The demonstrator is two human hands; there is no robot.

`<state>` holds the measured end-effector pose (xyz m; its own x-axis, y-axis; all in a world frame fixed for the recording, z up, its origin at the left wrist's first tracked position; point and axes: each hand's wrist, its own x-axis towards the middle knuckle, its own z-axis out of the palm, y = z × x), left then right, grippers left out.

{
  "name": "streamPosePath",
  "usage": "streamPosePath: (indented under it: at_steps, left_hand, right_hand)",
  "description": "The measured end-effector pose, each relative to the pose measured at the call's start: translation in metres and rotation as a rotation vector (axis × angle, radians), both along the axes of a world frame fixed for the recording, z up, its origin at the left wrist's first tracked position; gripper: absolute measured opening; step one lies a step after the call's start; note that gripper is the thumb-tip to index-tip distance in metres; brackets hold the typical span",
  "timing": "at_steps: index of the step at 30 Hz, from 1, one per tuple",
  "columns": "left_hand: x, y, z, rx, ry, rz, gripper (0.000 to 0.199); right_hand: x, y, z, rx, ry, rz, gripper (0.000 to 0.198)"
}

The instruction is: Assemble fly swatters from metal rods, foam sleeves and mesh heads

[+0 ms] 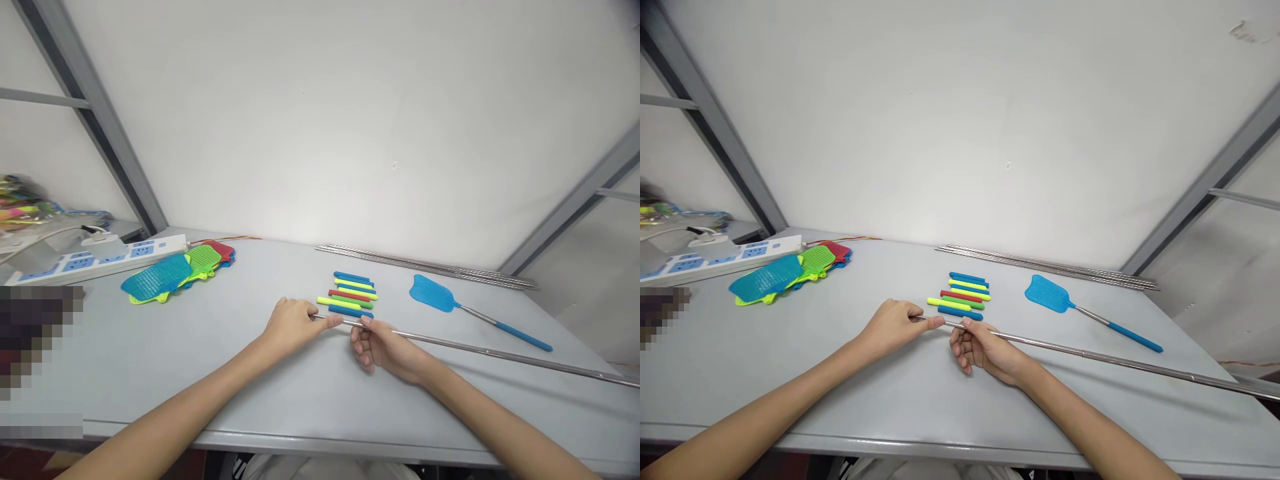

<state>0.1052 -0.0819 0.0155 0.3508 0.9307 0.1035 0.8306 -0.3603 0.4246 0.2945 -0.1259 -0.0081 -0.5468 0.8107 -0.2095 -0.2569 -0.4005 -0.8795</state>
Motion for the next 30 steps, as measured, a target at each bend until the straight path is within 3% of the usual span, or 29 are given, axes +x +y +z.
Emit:
streamPosePath:
  at_steps: [30]
  left_hand:
    - [0.0007, -0.0011, -0.0031, 0.032, 0.032, -0.049, 0.050]
  right_hand:
    - [0.0005, 0.0042, -0.0012, -0.030, 0.010, -0.007, 0.042]
